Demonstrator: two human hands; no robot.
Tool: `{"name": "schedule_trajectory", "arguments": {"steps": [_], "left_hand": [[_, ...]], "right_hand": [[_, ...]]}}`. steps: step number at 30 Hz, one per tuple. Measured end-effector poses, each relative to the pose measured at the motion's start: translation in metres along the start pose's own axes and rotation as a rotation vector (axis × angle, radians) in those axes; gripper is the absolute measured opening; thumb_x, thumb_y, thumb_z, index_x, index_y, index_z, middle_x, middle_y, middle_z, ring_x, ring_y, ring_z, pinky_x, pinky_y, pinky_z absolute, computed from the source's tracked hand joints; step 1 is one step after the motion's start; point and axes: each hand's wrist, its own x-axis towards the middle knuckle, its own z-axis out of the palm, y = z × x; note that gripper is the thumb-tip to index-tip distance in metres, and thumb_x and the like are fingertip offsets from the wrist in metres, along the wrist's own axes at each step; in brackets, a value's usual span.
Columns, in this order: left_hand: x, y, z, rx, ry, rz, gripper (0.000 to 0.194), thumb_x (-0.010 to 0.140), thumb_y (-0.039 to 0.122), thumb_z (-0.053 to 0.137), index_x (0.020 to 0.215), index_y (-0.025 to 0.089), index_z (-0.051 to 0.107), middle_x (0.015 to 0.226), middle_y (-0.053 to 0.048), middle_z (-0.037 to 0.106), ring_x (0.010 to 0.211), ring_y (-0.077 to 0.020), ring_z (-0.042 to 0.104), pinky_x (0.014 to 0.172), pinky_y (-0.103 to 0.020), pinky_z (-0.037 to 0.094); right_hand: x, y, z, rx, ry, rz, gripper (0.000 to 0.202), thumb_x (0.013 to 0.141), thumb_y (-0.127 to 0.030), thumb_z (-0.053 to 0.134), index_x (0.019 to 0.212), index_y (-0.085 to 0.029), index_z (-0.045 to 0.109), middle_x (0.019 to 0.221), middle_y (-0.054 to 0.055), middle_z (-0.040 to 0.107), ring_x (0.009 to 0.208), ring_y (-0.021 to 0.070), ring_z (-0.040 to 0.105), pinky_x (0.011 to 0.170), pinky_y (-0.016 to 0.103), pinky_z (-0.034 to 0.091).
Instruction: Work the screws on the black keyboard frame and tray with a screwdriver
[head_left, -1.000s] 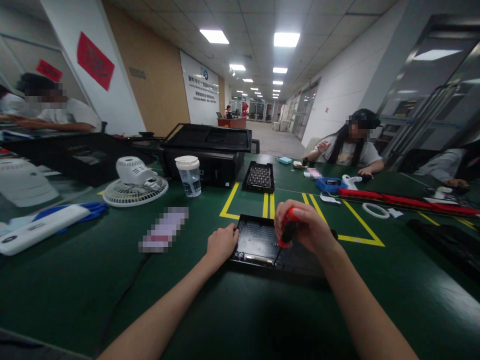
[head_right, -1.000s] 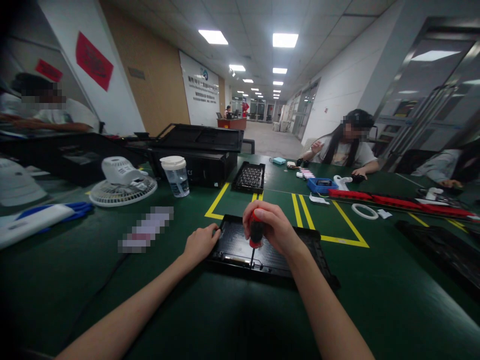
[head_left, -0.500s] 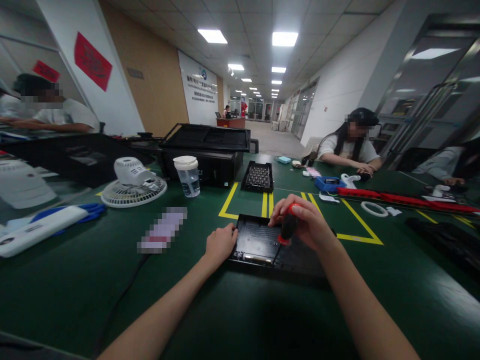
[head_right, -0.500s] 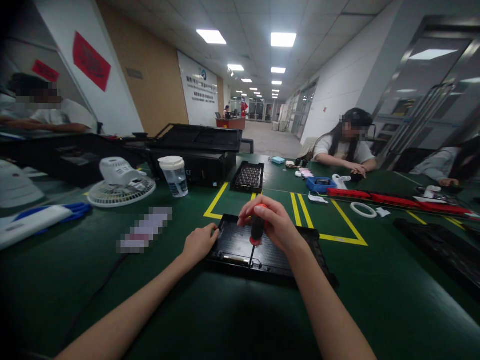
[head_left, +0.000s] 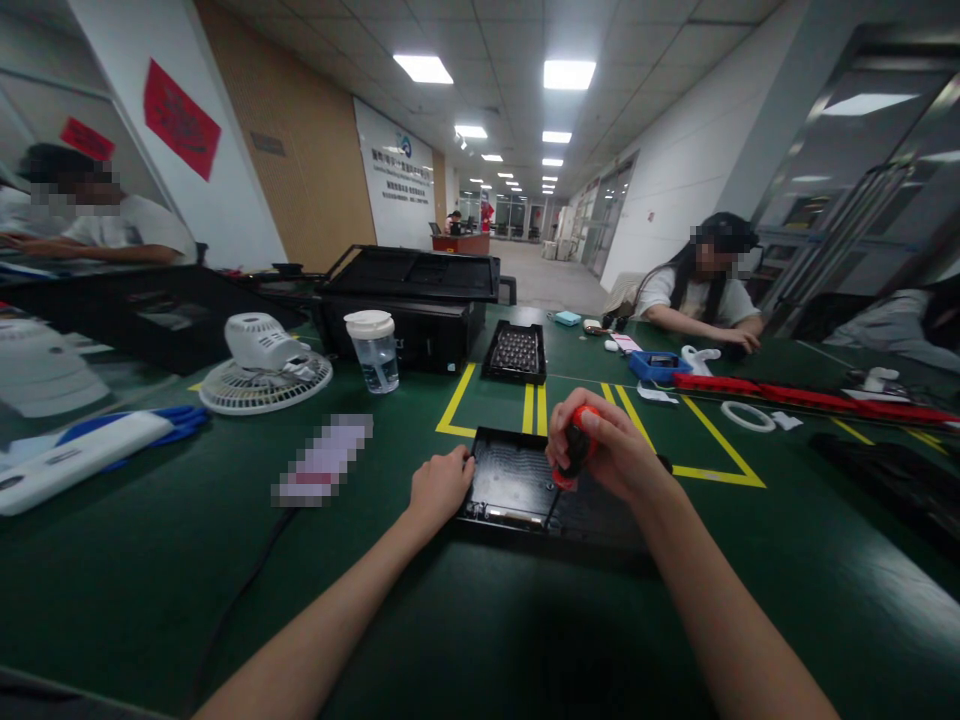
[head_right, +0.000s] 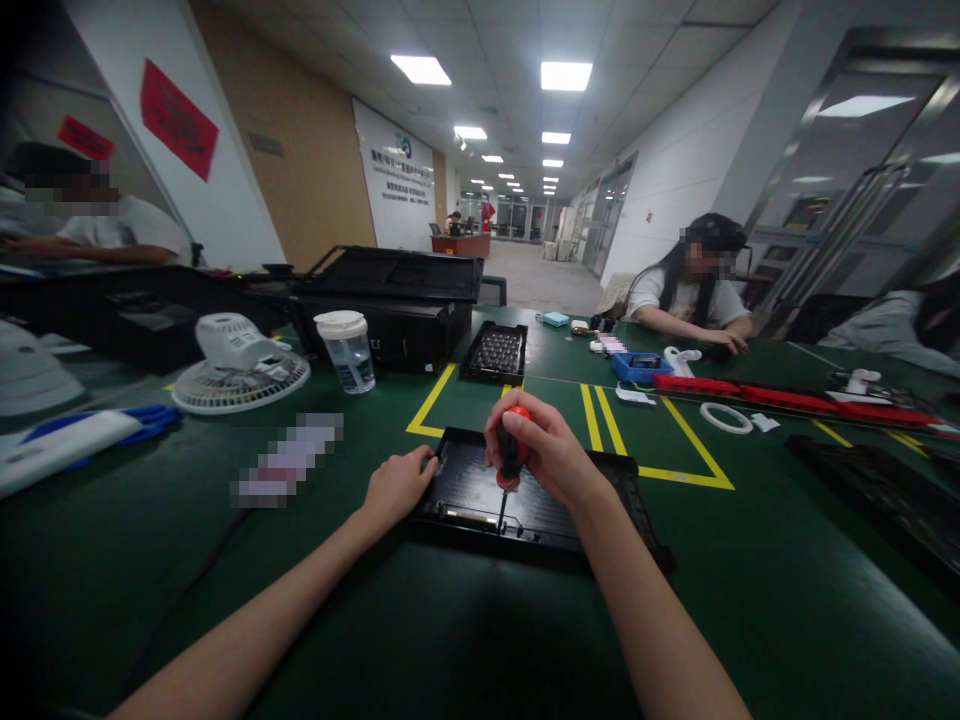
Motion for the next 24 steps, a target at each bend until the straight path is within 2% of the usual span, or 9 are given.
{"name": "schedule_trajectory", "arguments": {"steps": [4,6,11,24], "left_hand": [[0.001,-0.001,0.002,0.006,0.005,0.006,0.038,0.087,0.043,0.028,0.102,0.024,0.057,0.089,-0.008,0.066,0.085,-0.0213,0.062,0.074,-0.032,0.045],[0.002,-0.002,0.003,0.004,0.009,0.01,0.037,0.087,0.043,0.029,0.102,0.025,0.057,0.087,-0.008,0.066,0.084,-0.0219,0.062,0.072,-0.032,0.046],[0.003,-0.003,0.004,0.003,0.017,0.01,0.037,0.087,0.044,0.029,0.101,0.025,0.058,0.085,-0.008,0.066,0.081,-0.0224,0.062,0.07,-0.032,0.046],[0.001,0.0,0.001,-0.006,0.004,0.005,0.037,0.087,0.043,0.029,0.102,0.024,0.057,0.086,-0.007,0.066,0.082,-0.0219,0.062,0.07,-0.031,0.046]], "right_hand": [[0.0,-0.003,0.001,0.025,-0.001,0.046,0.029,0.085,-0.034,0.033,0.081,-0.014,0.054,0.066,0.004,0.055,0.056,0.0149,0.054,0.053,0.028,0.043],[0.0,-0.004,0.001,0.042,-0.003,0.074,0.031,0.084,-0.033,0.03,0.084,-0.014,0.055,0.069,0.005,0.056,0.059,0.016,0.054,0.054,0.029,0.043],[-0.002,-0.007,0.0,0.042,-0.024,0.108,0.027,0.083,-0.03,0.036,0.095,-0.014,0.054,0.075,0.006,0.057,0.065,0.0173,0.055,0.057,0.03,0.044],[-0.005,-0.012,-0.003,0.041,-0.038,0.118,0.021,0.082,-0.029,0.042,0.09,-0.014,0.053,0.083,0.007,0.056,0.07,0.0166,0.056,0.067,0.032,0.044]]}}
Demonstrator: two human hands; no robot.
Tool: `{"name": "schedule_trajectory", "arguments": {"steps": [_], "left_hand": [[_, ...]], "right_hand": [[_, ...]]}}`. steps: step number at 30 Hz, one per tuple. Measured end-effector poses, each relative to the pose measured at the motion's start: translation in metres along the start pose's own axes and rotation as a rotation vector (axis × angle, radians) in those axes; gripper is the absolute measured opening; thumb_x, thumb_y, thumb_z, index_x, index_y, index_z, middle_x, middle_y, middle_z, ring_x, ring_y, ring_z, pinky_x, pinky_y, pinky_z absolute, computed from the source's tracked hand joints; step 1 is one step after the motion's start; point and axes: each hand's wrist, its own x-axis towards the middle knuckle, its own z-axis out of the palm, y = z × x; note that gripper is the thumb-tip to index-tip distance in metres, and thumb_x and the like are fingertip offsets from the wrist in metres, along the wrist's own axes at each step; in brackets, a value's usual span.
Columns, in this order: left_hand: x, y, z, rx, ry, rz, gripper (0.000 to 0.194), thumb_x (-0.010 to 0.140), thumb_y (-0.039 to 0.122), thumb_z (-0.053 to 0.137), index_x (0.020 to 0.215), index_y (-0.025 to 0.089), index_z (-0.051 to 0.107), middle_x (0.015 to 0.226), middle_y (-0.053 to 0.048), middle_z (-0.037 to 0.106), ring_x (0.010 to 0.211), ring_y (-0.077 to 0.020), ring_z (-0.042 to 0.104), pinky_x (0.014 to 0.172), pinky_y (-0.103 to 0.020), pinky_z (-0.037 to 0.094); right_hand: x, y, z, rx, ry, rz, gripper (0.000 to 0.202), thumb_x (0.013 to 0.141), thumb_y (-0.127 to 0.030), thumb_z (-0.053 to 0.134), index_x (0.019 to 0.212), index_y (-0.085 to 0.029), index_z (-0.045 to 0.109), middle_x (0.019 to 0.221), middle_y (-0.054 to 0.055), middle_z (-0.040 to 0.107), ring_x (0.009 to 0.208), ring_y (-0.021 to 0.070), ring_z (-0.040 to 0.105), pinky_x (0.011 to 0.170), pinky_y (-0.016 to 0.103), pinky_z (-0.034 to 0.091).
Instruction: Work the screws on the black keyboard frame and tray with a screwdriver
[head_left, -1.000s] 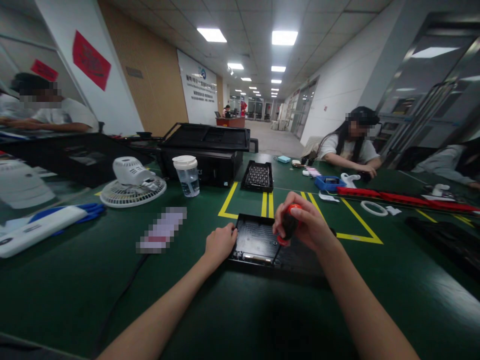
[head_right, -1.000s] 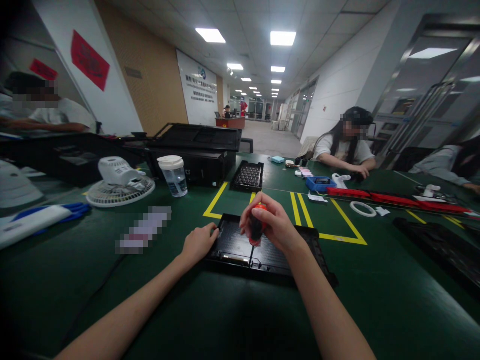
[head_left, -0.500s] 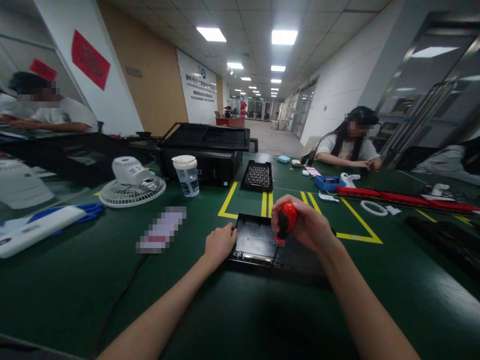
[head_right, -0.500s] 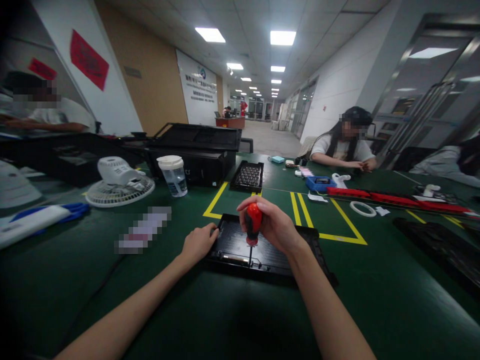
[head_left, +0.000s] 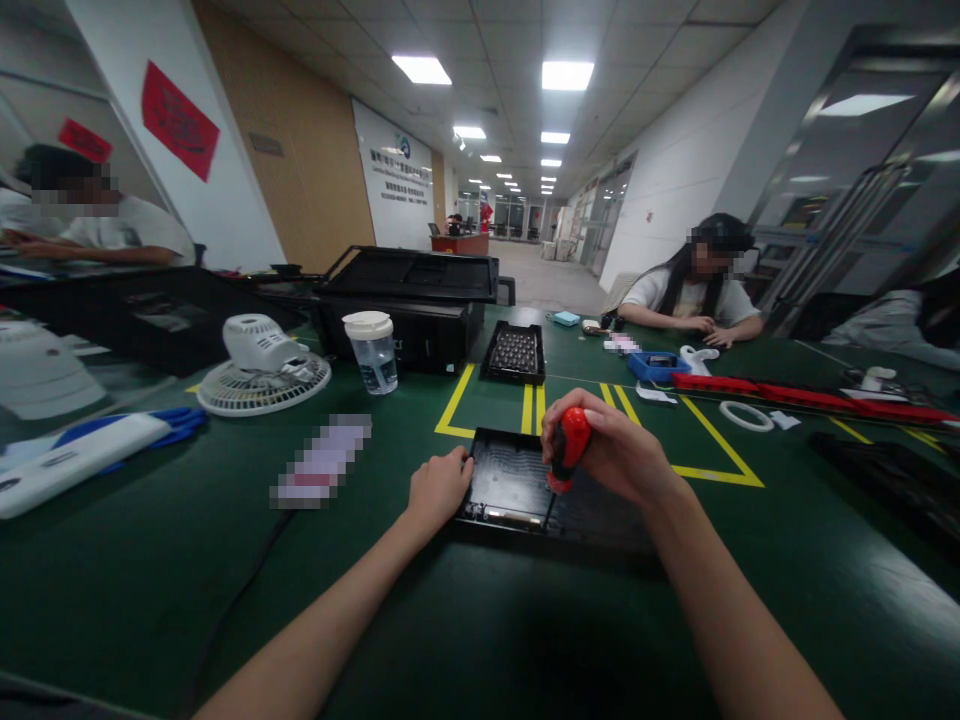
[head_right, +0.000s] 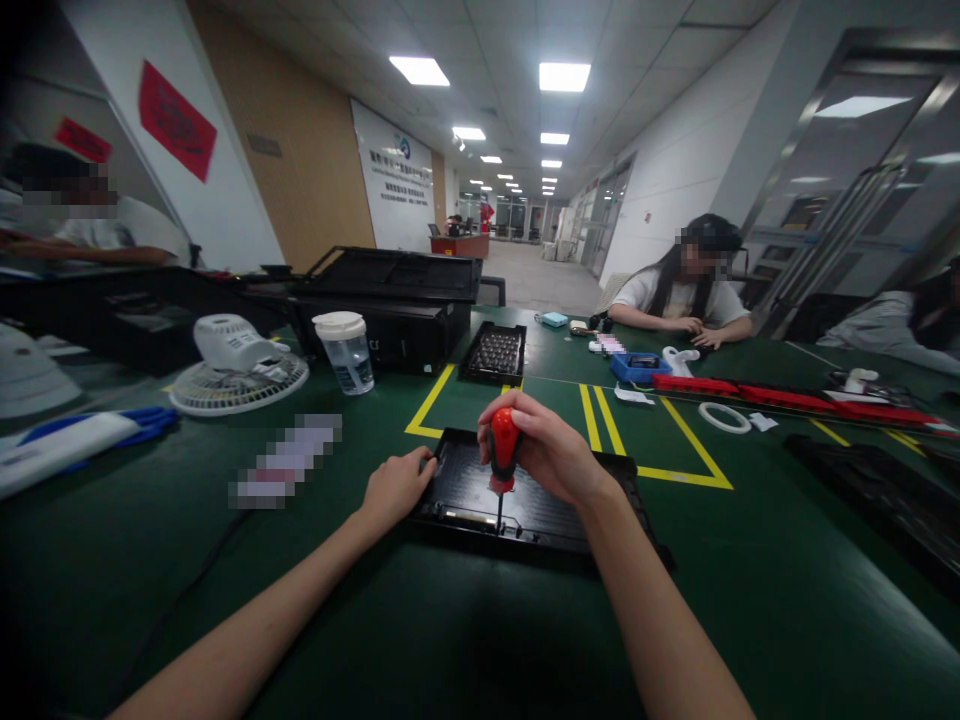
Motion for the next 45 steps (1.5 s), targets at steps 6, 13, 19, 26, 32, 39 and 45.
{"name": "schedule_trajectory", "arguments": {"steps": [6,13,19,26,32,39,45], "left_hand": [[0.001,-0.002,0.003,0.017,0.023,0.02,0.037,0.087,0.044,0.027,0.1,0.026,0.057,0.084,-0.007,0.066,0.08,-0.0232,0.063,0.068,-0.032,0.046],[0.0,0.002,0.0,0.025,-0.007,-0.015,0.038,0.087,0.045,0.029,0.102,0.024,0.057,0.087,-0.008,0.066,0.084,-0.0217,0.062,0.072,-0.03,0.045],[0.0,0.002,0.001,0.017,-0.004,-0.002,0.038,0.087,0.044,0.028,0.103,0.025,0.057,0.087,-0.008,0.066,0.083,-0.0222,0.062,0.071,-0.032,0.045],[0.002,-0.001,0.006,0.018,0.02,0.022,0.037,0.087,0.044,0.027,0.101,0.026,0.057,0.084,-0.007,0.066,0.08,-0.024,0.063,0.067,-0.033,0.046],[0.001,-0.001,0.005,0.01,0.008,0.013,0.039,0.087,0.045,0.028,0.102,0.025,0.057,0.085,-0.008,0.066,0.081,-0.022,0.062,0.069,-0.031,0.045],[0.001,0.001,0.005,0.034,0.004,0.003,0.039,0.087,0.045,0.028,0.103,0.024,0.057,0.087,-0.008,0.066,0.082,-0.0216,0.062,0.07,-0.031,0.045],[0.001,0.002,0.004,0.024,0.004,0.002,0.038,0.087,0.045,0.029,0.104,0.025,0.056,0.088,-0.008,0.066,0.083,-0.0214,0.062,0.071,-0.03,0.045]], "right_hand": [[-0.002,-0.002,-0.002,0.005,-0.013,0.0,0.019,0.081,-0.027,0.042,0.091,-0.015,0.052,0.085,0.007,0.056,0.075,0.0187,0.057,0.072,0.037,0.045],[-0.003,-0.004,-0.006,-0.001,-0.006,0.008,0.019,0.082,-0.028,0.044,0.093,-0.015,0.051,0.087,0.007,0.056,0.079,0.0191,0.057,0.073,0.038,0.046],[-0.005,-0.007,-0.008,-0.012,-0.009,0.025,0.017,0.083,-0.026,0.045,0.093,-0.015,0.051,0.089,0.007,0.056,0.081,0.0184,0.058,0.075,0.038,0.046],[-0.008,-0.011,-0.007,-0.062,0.023,0.01,0.013,0.083,-0.024,0.047,0.093,-0.015,0.05,0.088,0.006,0.057,0.081,0.017,0.058,0.076,0.037,0.047],[-0.01,-0.013,-0.007,-0.13,0.049,0.02,0.01,0.085,-0.022,0.046,0.092,-0.016,0.048,0.088,0.006,0.057,0.08,0.0163,0.058,0.07,0.033,0.048],[-0.01,-0.012,-0.007,-0.238,0.089,0.007,0.011,0.085,-0.026,0.048,0.091,-0.017,0.047,0.086,0.003,0.056,0.077,0.0141,0.057,0.072,0.033,0.049],[-0.011,-0.012,-0.007,-0.339,0.123,-0.005,0.012,0.084,-0.029,0.049,0.088,-0.019,0.046,0.084,0.002,0.056,0.075,0.0147,0.058,0.066,0.031,0.049]]}}
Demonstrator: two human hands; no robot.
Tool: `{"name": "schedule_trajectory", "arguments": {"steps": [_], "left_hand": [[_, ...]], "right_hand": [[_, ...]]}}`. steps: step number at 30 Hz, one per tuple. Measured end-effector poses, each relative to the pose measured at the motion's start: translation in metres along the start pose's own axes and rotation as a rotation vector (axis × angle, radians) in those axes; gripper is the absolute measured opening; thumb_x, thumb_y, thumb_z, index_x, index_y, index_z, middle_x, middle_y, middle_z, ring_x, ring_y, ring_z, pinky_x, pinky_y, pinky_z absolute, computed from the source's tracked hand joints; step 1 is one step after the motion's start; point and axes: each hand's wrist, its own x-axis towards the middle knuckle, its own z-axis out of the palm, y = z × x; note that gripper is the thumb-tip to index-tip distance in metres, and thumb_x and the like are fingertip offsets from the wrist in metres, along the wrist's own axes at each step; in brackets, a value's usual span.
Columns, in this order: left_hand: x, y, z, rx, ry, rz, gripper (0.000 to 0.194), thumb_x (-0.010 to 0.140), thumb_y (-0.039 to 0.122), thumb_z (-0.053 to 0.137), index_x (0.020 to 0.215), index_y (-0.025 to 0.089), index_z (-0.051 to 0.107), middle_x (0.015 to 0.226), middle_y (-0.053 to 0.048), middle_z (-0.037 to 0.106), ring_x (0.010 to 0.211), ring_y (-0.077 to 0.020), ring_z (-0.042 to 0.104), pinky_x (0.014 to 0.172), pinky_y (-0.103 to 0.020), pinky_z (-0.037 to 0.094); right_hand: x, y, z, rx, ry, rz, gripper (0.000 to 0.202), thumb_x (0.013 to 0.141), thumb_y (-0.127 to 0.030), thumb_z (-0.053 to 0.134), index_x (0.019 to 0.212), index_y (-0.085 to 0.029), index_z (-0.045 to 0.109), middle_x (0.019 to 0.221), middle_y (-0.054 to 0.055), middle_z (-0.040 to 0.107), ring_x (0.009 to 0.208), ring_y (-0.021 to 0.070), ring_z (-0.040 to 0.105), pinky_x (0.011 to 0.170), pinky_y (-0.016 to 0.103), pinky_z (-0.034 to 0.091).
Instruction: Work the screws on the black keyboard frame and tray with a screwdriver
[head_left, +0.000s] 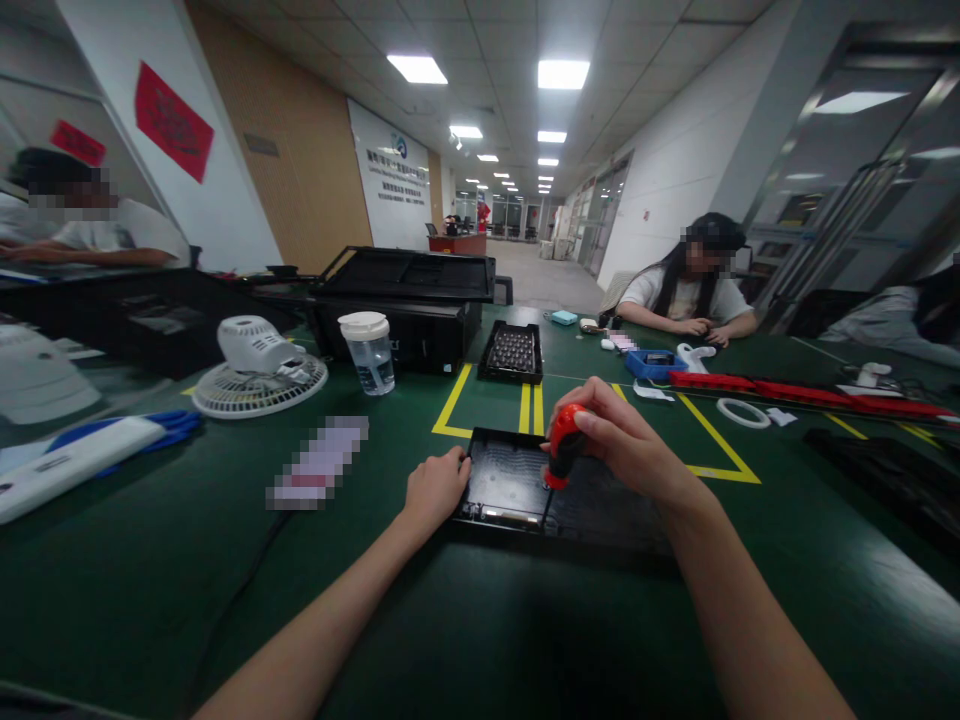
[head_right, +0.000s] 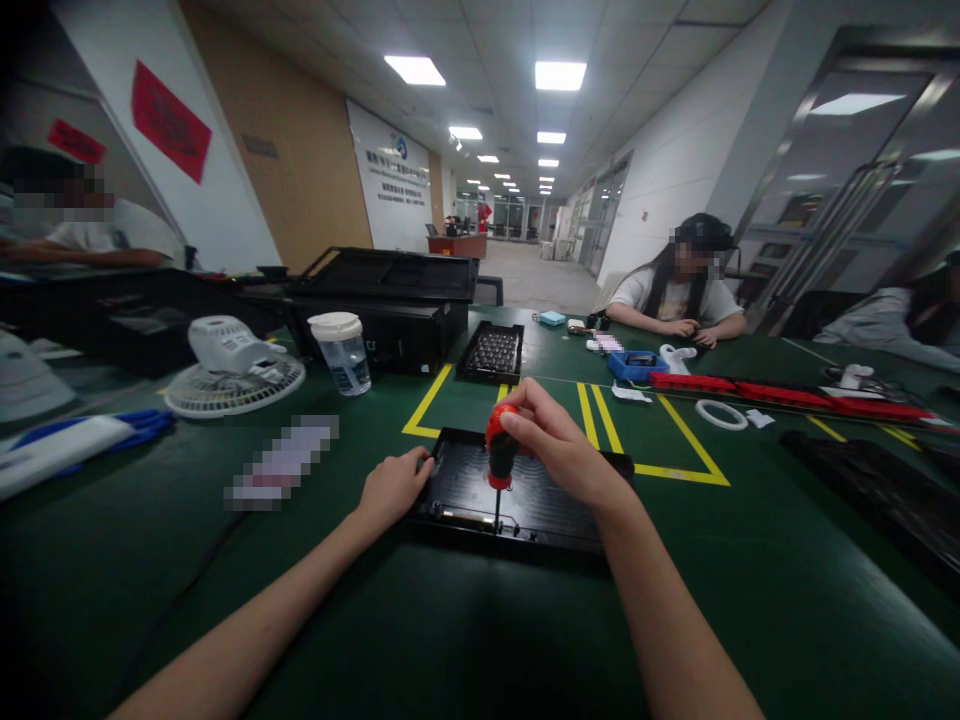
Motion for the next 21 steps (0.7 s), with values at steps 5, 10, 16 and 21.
{"name": "schedule_trajectory", "arguments": {"steps": [5,10,16,21], "left_hand": [[0.0,0.0,-0.001,-0.014,-0.008,0.002,0.038,0.087,0.045,0.028,0.105,0.025,0.056,0.087,-0.008,0.066,0.082,-0.0209,0.062,0.07,-0.03,0.045],[0.0,0.0,-0.001,-0.011,-0.009,0.007,0.039,0.087,0.045,0.028,0.104,0.025,0.056,0.086,-0.007,0.066,0.082,-0.0211,0.062,0.07,-0.03,0.045],[0.0,0.0,-0.001,-0.016,-0.014,0.007,0.038,0.087,0.044,0.028,0.102,0.025,0.057,0.085,-0.007,0.066,0.08,-0.0211,0.062,0.069,-0.031,0.045],[0.0,-0.001,0.0,-0.012,0.011,0.015,0.037,0.086,0.044,0.029,0.101,0.025,0.057,0.085,-0.007,0.066,0.08,-0.0221,0.062,0.069,-0.032,0.046]], "right_hand": [[0.0,0.001,0.0,-0.061,0.025,-0.019,0.014,0.084,-0.032,0.05,0.086,-0.018,0.047,0.083,0.002,0.055,0.074,0.0142,0.058,0.064,0.029,0.05],[0.001,0.002,0.0,-0.103,0.037,-0.049,0.013,0.083,-0.03,0.051,0.085,-0.018,0.046,0.081,0.002,0.056,0.073,0.013,0.058,0.062,0.027,0.05],[0.003,0.0,0.002,-0.104,0.071,-0.098,0.012,0.083,-0.027,0.051,0.082,-0.017,0.045,0.086,0.005,0.059,0.071,0.013,0.059,0.062,0.028,0.05],[0.012,0.015,0.013,0.168,0.049,-0.196,0.009,0.082,-0.023,0.047,0.082,-0.021,0.038,0.076,0.001,0.063,0.063,0.0142,0.06,0.062,0.033,0.05]]}}
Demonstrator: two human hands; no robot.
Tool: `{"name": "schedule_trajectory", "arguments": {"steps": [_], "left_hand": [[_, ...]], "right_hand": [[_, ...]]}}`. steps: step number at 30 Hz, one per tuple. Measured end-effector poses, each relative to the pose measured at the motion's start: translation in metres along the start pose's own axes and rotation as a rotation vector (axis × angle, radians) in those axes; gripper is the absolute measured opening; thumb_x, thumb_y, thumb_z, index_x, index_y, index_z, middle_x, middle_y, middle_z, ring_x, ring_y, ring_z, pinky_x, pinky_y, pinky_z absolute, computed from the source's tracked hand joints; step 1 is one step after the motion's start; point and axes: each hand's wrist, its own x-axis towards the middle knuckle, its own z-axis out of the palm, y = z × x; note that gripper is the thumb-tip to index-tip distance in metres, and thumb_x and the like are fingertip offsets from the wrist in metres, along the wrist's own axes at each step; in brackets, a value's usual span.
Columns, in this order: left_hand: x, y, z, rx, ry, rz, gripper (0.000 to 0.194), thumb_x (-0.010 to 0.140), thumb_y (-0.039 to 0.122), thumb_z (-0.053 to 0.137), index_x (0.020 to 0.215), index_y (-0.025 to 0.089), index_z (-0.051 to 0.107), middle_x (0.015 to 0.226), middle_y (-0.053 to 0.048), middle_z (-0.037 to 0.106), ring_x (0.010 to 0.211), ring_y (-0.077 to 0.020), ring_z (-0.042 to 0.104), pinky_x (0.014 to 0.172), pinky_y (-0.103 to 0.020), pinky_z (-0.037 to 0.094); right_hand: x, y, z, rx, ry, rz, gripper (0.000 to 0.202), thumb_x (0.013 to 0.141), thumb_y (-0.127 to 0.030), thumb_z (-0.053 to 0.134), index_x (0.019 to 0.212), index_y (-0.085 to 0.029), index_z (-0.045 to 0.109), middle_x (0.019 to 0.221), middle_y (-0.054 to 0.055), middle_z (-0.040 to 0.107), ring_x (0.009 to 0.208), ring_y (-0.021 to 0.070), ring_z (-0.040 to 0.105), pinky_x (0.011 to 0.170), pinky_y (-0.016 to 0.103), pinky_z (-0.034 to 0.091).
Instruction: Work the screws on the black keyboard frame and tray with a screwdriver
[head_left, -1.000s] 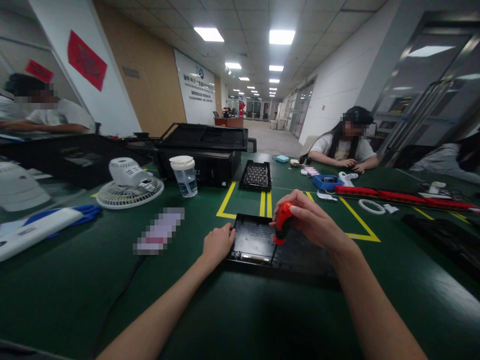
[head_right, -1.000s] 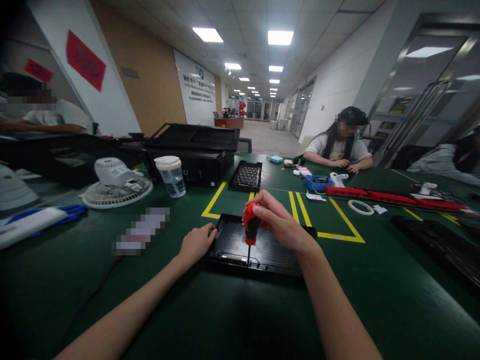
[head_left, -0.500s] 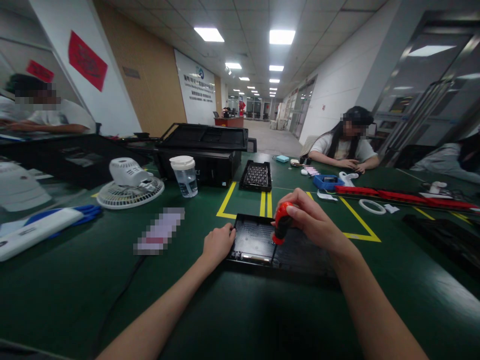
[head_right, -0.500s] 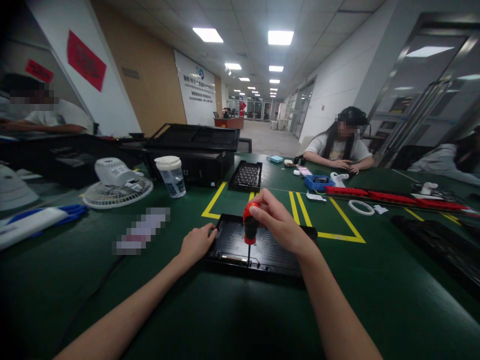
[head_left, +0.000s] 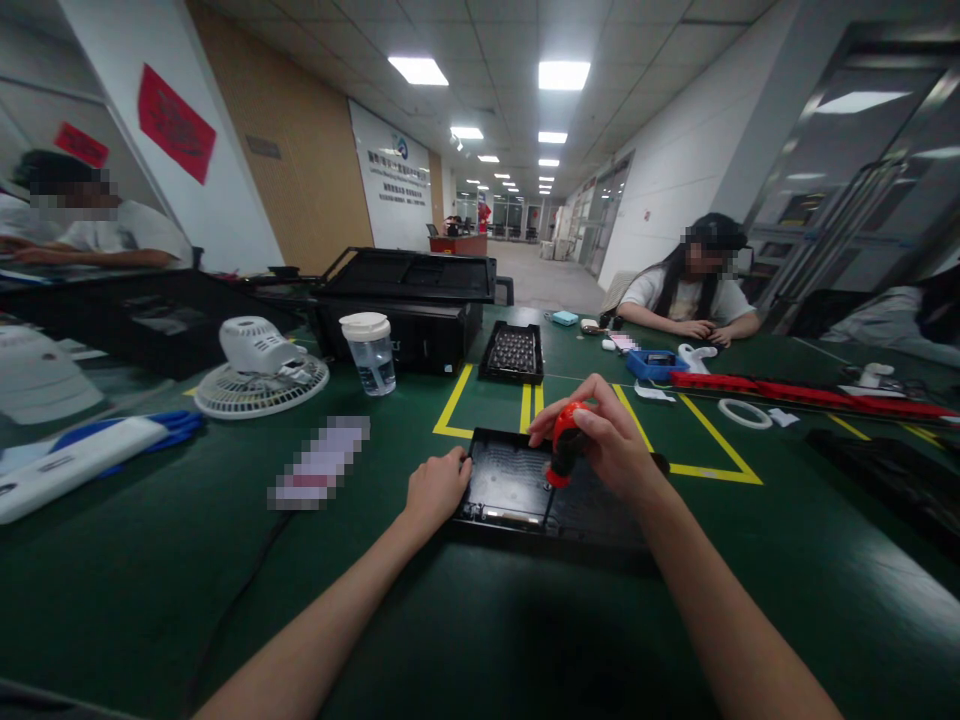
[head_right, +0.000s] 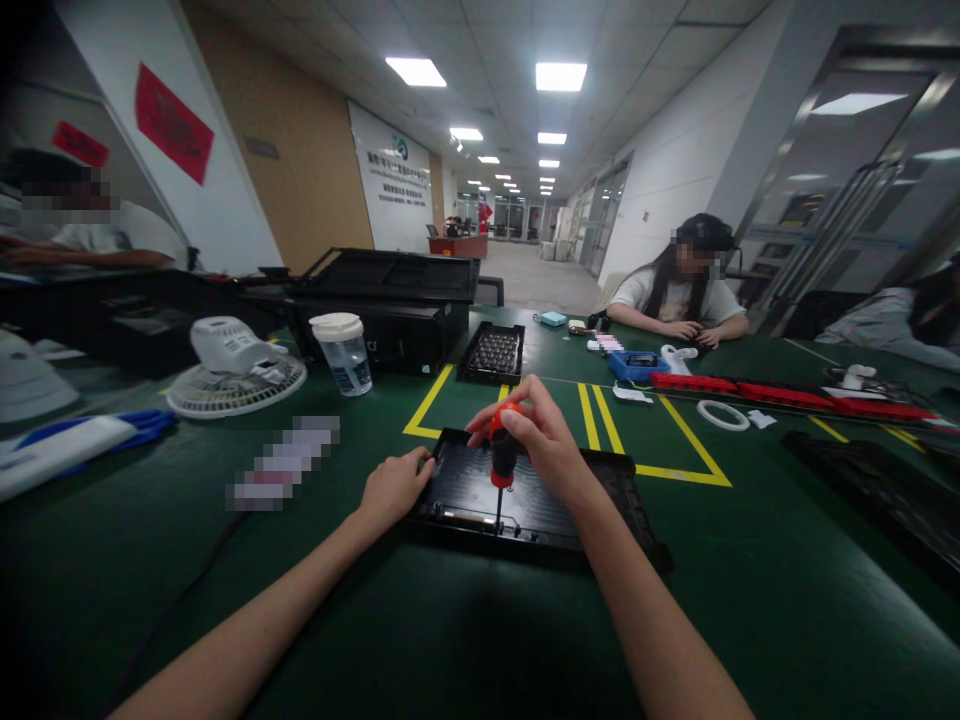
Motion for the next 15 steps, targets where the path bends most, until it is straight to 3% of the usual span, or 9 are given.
{"name": "schedule_trajectory", "arguments": {"steps": [3,7,11,15], "left_hand": [[0.0,-0.001,0.0,0.001,0.011,0.005,0.037,0.086,0.044,0.028,0.101,0.026,0.057,0.085,-0.007,0.066,0.08,-0.023,0.062,0.069,-0.033,0.046],[0.0,-0.001,0.0,0.002,-0.001,0.008,0.038,0.087,0.044,0.027,0.1,0.026,0.057,0.085,-0.007,0.066,0.08,-0.0228,0.062,0.069,-0.032,0.045],[0.0,-0.001,0.0,0.013,-0.004,0.003,0.038,0.087,0.044,0.027,0.101,0.025,0.057,0.086,-0.008,0.066,0.081,-0.022,0.062,0.069,-0.031,0.045],[0.001,-0.001,0.001,0.017,0.002,0.007,0.037,0.087,0.044,0.028,0.101,0.026,0.057,0.085,-0.007,0.066,0.081,-0.0225,0.063,0.068,-0.031,0.046]], "right_hand": [[0.002,0.012,0.009,0.16,0.044,-0.037,0.004,0.08,-0.022,0.04,0.084,-0.022,0.039,0.068,-0.001,0.061,0.048,0.0125,0.056,0.047,0.028,0.048],[0.002,0.019,0.017,0.151,0.194,-0.093,0.011,0.08,-0.02,0.037,0.079,-0.018,0.047,0.056,-0.003,0.053,0.035,0.0081,0.046,0.032,0.018,0.036],[0.0,0.02,0.021,0.118,0.291,-0.137,0.013,0.081,-0.02,0.038,0.075,-0.017,0.05,0.054,-0.004,0.05,0.033,0.006,0.043,0.029,0.016,0.031],[-0.002,0.021,0.026,0.052,0.281,-0.141,0.011,0.081,-0.021,0.042,0.076,-0.017,0.051,0.055,-0.005,0.049,0.034,0.0056,0.042,0.031,0.017,0.032]]}}
